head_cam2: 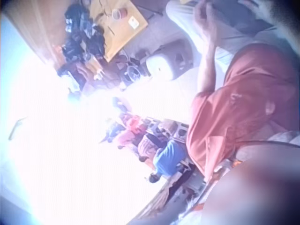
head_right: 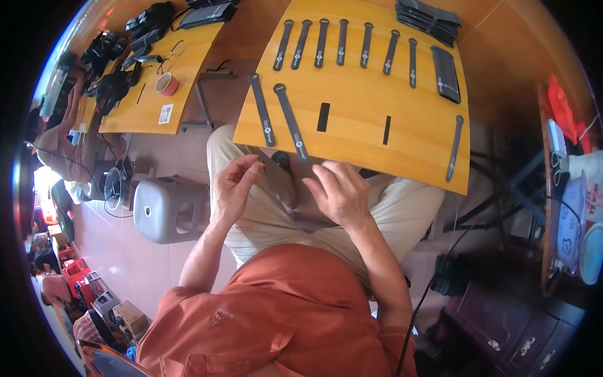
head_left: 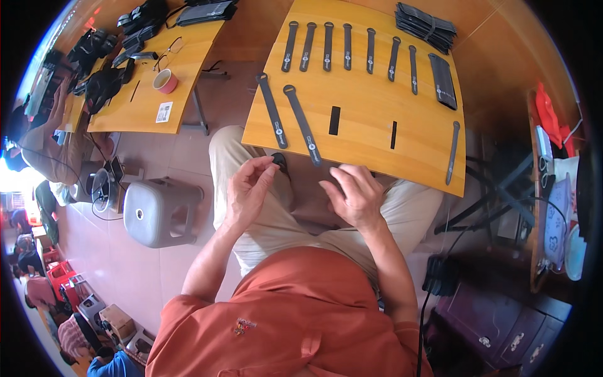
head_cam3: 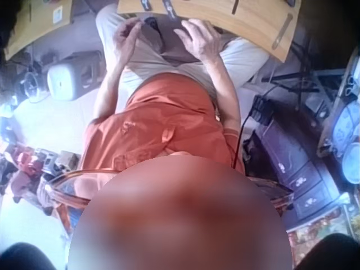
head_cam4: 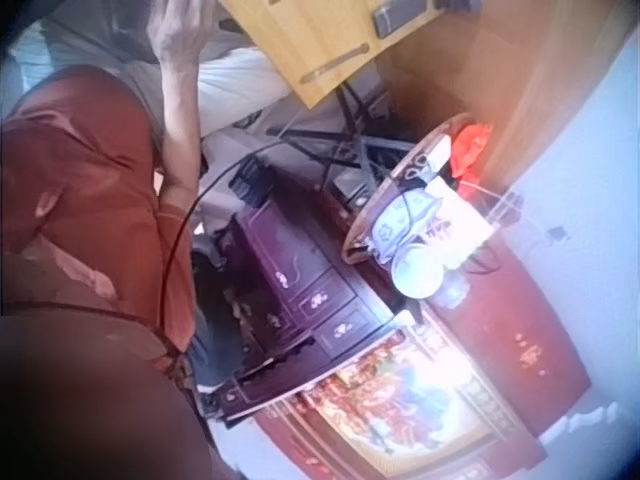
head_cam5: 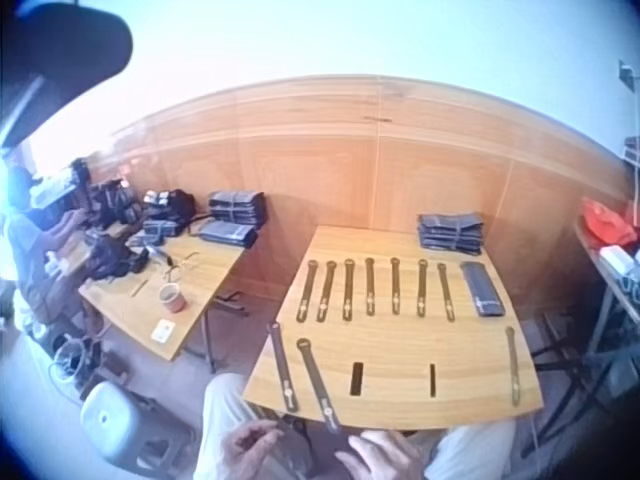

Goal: The recorder is inspecting and arranging several silicone watch bands on a wooden table.

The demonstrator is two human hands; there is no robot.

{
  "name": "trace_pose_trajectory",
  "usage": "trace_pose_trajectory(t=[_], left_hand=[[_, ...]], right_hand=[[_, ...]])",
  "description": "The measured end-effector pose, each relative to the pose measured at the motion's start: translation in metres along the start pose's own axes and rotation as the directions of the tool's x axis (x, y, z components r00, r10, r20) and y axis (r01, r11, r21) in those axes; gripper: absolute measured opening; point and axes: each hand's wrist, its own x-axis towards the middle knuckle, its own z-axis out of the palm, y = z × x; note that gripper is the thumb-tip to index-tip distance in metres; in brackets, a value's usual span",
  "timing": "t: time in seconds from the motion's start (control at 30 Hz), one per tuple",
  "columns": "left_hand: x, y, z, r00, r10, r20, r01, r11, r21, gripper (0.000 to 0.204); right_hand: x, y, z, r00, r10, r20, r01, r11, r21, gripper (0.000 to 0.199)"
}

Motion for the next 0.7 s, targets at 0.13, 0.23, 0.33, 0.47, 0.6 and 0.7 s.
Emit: trace_pose_trajectory(t=[0.13,0.23,0.33,0.47,0.6,0.7], left_hand=[[-0.001,-0.002,-0.007,0.999,-0.037,-0.021,0.037,0.999,-0.001,0.025],[-0.004,-0.011,-0.009,0.999,-0.045,-0.017,0.046,0.999,0.020,0.024],[-0.006,-0.014,-0.004,0.998,-0.069,0.004,0.069,0.995,0.067,0.026],[-0.012,-0.016,0.005,0.996,-0.091,0.025,0.090,0.995,0.038,0.026],[-0.013,0.000,0.031,0.973,-0.175,0.150,0.201,0.963,-0.180,0.033],[0.004,0.021,0.056,0.926,-0.246,0.285,0.332,0.891,-0.310,0.044]], right_hand=[[0.005,0.002,0.023,0.978,-0.050,0.202,0.072,0.992,-0.103,0.037],[0.003,0.010,0.040,0.975,-0.042,0.219,0.085,0.978,-0.191,0.034],[0.004,0.020,0.046,0.981,-0.057,0.188,0.099,0.970,-0.222,0.028],[0.015,0.021,0.044,0.996,-0.044,0.084,0.055,0.990,-0.129,0.020],[0.026,0.023,0.032,0.997,-0.026,-0.075,0.021,0.997,-0.070,0.021],[0.029,0.012,0.013,0.987,-0.032,-0.160,0.038,0.999,0.037,0.029]])
